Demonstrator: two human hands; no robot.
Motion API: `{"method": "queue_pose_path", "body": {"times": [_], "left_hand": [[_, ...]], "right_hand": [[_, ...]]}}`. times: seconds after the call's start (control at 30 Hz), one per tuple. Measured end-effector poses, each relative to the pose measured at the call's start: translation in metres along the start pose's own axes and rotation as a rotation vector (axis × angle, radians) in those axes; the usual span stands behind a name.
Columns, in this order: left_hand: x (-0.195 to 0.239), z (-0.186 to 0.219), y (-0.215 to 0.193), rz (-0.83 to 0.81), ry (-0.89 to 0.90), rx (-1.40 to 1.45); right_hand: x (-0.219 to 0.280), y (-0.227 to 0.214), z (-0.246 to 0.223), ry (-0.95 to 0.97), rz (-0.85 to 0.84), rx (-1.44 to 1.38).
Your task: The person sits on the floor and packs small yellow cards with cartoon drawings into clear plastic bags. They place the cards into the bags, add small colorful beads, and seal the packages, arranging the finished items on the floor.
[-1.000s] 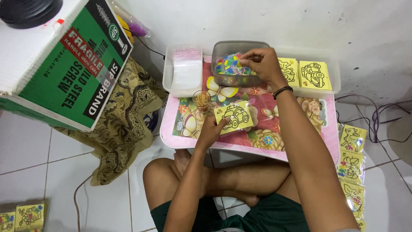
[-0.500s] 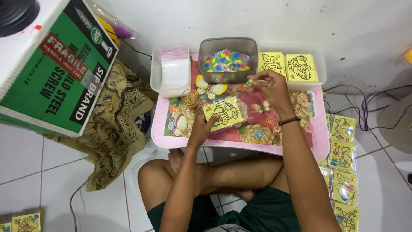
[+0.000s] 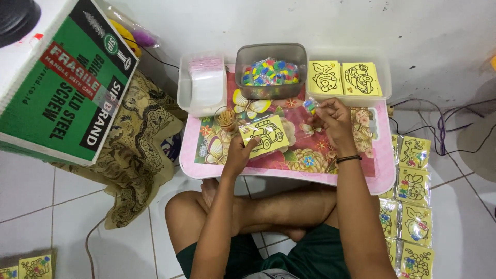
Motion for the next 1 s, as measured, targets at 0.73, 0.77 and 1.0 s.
{"method": "queue_pose_path", "body": {"times": [0.73,0.77,1.0], "left_hand": [[0.001,0.005,0.011,-0.088,-0.005,0.001],[0.000,0.000,0.013,-0.105,-0.020,0.016],[0.003,0.033,0.027,-0.198,-0.001,-0.043]], "right_hand": [[0.009,0.022,0.005,0.128,-0.251,0.137],[0.010,0.024,0.008,0.156,-0.265,0.145],[0.013,0.037,0.008,0.221,-0.336,0.234]]}}
Point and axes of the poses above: each hand's wrist, its own x-axis away from the middle knuckle, its own y-axis out of the palm, z = x × y, the point moved 9 cm from there along -x, towards the middle knuckle, and after that the axes turned 3 degrees about -z, right-handed, at the moved point
